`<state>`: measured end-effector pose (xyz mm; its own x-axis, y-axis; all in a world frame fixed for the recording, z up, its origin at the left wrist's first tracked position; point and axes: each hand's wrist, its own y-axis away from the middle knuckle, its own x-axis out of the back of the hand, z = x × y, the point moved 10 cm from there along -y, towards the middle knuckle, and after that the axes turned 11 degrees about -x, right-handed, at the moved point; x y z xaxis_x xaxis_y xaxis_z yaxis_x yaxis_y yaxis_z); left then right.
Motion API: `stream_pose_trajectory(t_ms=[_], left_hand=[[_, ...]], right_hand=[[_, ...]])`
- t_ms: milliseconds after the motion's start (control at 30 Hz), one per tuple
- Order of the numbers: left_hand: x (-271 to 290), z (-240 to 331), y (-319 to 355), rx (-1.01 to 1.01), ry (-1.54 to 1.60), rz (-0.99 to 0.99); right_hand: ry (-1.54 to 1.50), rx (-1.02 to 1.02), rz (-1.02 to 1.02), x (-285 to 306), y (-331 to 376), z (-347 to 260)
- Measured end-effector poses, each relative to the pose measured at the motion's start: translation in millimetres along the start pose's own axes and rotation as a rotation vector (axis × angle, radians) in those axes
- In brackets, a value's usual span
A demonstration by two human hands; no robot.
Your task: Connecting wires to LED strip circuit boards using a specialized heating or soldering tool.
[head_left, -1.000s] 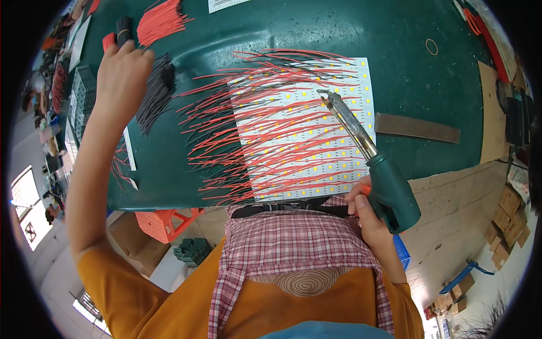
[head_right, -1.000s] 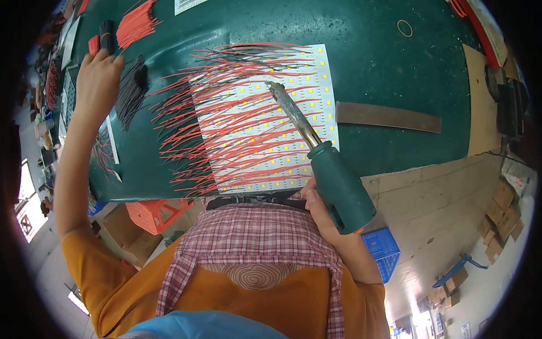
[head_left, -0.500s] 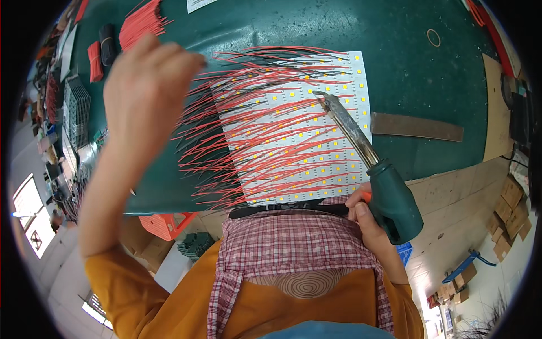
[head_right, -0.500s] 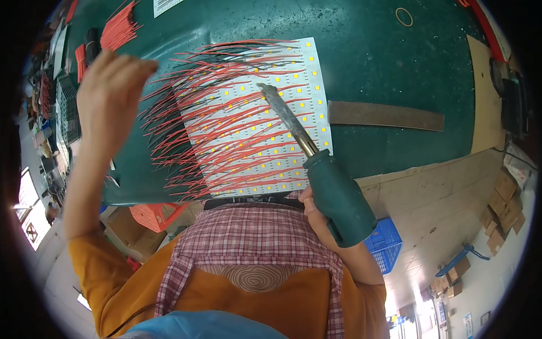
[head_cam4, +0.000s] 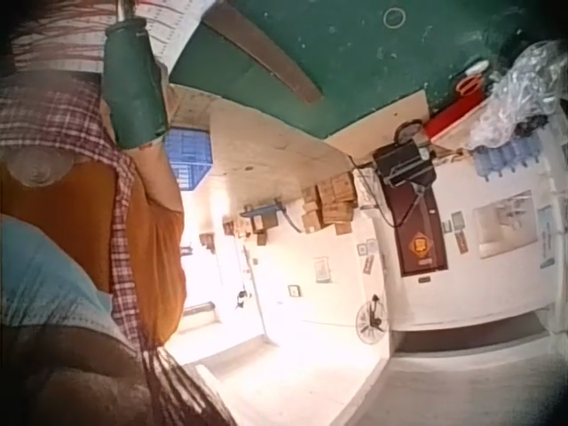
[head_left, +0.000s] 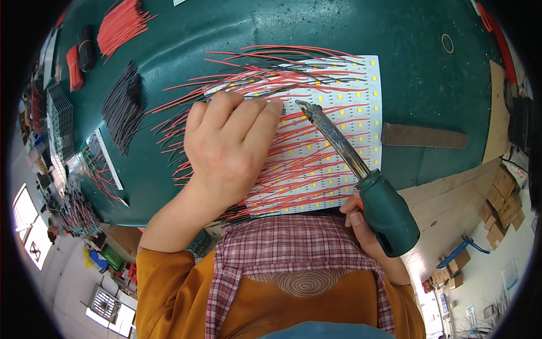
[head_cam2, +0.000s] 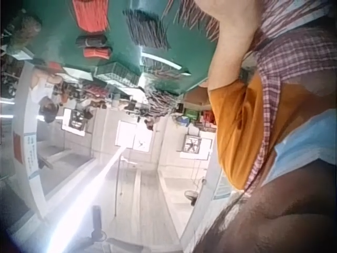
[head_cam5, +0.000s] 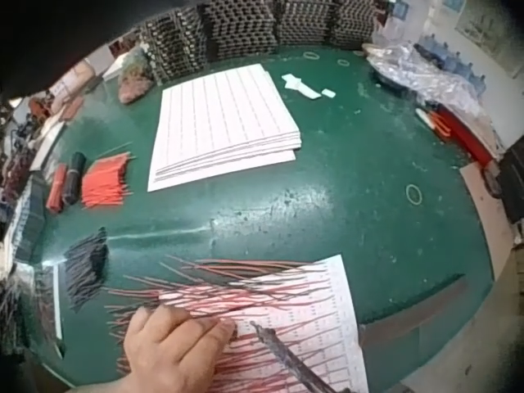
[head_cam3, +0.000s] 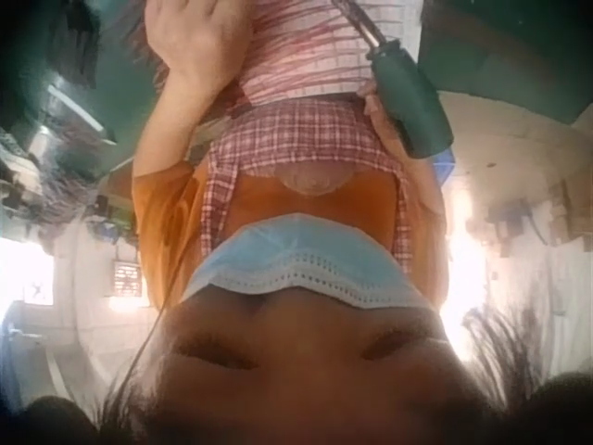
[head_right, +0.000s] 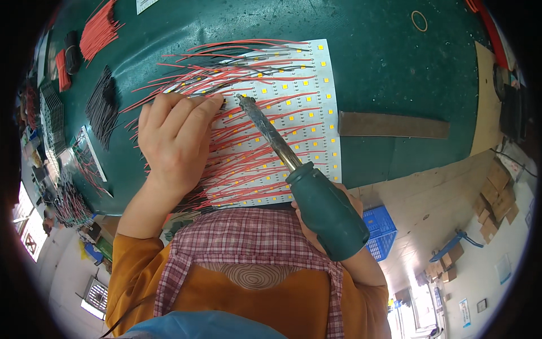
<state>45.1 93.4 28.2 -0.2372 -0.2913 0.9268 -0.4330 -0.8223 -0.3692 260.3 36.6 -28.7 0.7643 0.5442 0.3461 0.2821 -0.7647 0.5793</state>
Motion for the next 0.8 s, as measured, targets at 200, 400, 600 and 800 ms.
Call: stream_pose_trajectory(t_ms=[200, 400, 600, 800], left_hand=[[6.5, -16.6, 2.0, 0.094, 0.147, 0.023], [7.7, -40.0, 7.5, 0.271, 0.394, 0.075], [21.5, -26.0, -9.2, 0.145, 0.236, -0.031], [-3.3, 6.5, 2.9, -0.005, 0.085, -0.002]], right_hand=[[0.115, 0.071, -0.036, 0.4, -0.5, -9.7], [-0.032, 0.021, -0.134, -2.7, 0.4, -3.1], [-0.132, -0.019, 0.005, 5.8, -3.2, 1.2], [0.029, -0.014, -0.004, 1.7, 1.6, 2.1]])
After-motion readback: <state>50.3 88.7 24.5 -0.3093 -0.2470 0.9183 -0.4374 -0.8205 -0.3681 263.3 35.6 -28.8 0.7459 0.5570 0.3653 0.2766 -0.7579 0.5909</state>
